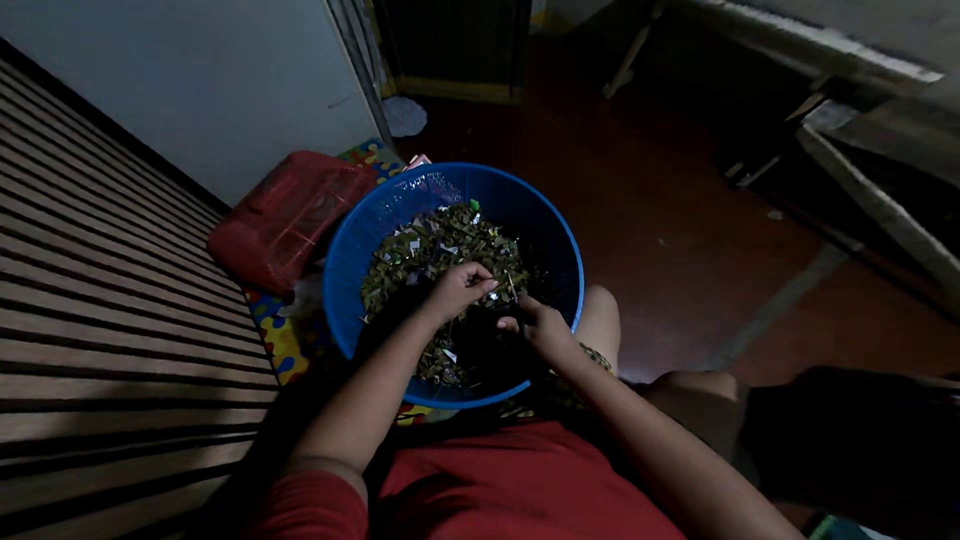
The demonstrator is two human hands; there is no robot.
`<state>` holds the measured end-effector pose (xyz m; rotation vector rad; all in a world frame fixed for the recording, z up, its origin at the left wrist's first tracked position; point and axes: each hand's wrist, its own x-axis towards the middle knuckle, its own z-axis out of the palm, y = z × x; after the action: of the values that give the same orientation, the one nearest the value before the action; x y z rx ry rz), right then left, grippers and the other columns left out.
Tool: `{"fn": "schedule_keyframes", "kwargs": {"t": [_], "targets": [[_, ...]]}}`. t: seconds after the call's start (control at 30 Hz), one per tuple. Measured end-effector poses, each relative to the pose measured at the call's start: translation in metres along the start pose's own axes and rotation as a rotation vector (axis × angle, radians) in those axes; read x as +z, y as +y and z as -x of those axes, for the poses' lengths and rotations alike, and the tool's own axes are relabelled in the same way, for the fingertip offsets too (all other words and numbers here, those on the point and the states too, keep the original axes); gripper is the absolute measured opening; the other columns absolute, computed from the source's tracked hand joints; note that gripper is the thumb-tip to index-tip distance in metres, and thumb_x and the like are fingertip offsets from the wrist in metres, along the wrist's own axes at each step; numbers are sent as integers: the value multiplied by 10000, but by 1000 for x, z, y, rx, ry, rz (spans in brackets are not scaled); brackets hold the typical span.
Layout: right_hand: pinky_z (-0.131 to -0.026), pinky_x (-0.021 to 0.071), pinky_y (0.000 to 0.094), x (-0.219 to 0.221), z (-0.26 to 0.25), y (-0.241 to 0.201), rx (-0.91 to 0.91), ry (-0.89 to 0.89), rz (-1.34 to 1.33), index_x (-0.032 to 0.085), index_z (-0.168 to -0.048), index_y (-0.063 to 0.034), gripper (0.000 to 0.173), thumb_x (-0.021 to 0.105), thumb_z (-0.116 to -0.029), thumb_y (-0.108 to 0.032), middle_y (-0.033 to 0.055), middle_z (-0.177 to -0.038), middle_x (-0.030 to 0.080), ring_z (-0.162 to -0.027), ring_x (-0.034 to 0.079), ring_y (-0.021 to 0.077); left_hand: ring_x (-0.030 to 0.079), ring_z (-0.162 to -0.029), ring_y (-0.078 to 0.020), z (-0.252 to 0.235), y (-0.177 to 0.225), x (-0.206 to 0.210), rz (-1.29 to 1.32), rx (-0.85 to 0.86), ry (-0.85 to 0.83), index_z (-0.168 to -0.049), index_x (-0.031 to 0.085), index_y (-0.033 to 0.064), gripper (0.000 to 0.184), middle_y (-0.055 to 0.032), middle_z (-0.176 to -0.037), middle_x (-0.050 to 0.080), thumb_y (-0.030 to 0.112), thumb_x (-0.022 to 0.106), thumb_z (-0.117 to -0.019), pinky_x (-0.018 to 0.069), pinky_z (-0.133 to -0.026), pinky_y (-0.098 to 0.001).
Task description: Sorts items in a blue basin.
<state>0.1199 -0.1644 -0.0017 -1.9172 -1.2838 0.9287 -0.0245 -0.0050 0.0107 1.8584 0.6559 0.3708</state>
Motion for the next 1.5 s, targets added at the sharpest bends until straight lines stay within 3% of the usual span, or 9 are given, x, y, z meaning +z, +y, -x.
{"fn": "schedule_keyframes", "kwargs": {"t": [0.17, 0.3, 0.5, 0.6, 0.8, 0.93, 1.3, 1.4, 1.5], "targets": [[-739, 526, 466, -1, 0, 0, -17, -23, -6, 633, -1109, -77, 564, 633, -932, -613, 63, -855, 633, -783, 623, 207, 599, -709, -82, -1, -2, -2, 21, -13, -7, -1037, 662, 0, 124, -54, -867, 648, 112, 683, -987, 539, -678, -254], [-850, 538, 529, -2, -6, 5, 9, -85, -86, 607, -1258, -92, 752, 616, -857, -729, 112, -1026, 673, -950, 655, 251, 632, -779, -118, 0, 0, -4, -54, 28, -79, -1035, 685, -17, 131, -92, -941, 681, 93, 705, -966, 566, -758, -311], [-743, 523, 424, -3, -5, 6, -2, -95, -119, 661, -1042, -104, 544, 654, -903, -630, 26, -847, 625, -777, 606, 150, 621, -747, -121, 4, 3, -8, -74, 29, -69, -1022, 674, 0, 109, -90, -929, 675, 102, 681, -985, 549, -711, -294], [-741, 519, 432, -3, -5, 5, -14, -94, -67, 660, -1037, -94, 530, 645, -922, -611, 34, -842, 625, -778, 606, 164, 604, -709, -111, 5, 2, -11, -81, 28, -46, -1023, 674, 11, 114, -81, -916, 670, 120, 679, -990, 535, -668, -275], [-743, 518, 420, -2, -5, 4, -39, -89, -35, 660, -1029, -64, 471, 656, -955, -529, 50, -840, 628, -773, 605, 165, 602, -756, -133, 7, 4, -12, -41, -24, -37, -1045, 667, 8, 114, -96, -958, 661, 109, 670, -992, 538, -714, -308], [-797, 525, 469, -2, -6, 2, 37, -132, -76, 665, -1109, -82, 521, 663, -932, -572, 71, -917, 649, -844, 625, 196, 562, -673, -82, 5, -4, -13, -24, 15, -43, -1021, 672, 19, 95, -64, -878, 652, 104, 683, -979, 498, -627, -243], [-761, 525, 445, -1, -4, -1, 20, -56, -23, 655, -1055, -54, 481, 657, -958, -524, 69, -849, 633, -785, 617, 192, 622, -738, -118, -1, 2, -8, -80, -84, -84, -1052, 681, 0, 149, -85, -926, 676, 140, 656, -1010, 554, -708, -296], [-790, 538, 463, -2, -4, -1, 59, -56, -66, 642, -1118, -63, 513, 646, -955, -550, 81, -894, 653, -825, 643, 206, 628, -757, -111, -2, 2, -6, -88, -92, -43, -1115, 666, 21, 168, -78, -965, 677, 161, 608, -1041, 550, -718, -292], [-844, 540, 511, -3, -5, 1, 66, -87, -84, 589, -1288, -78, 678, 619, -921, -647, 117, -1006, 672, -918, 658, 247, 632, -801, -112, -5, -3, -7, -12, -67, -9, -1226, 634, 14, 225, -86, -991, 676, 142, 593, -1045, 552, -748, -291]]}}
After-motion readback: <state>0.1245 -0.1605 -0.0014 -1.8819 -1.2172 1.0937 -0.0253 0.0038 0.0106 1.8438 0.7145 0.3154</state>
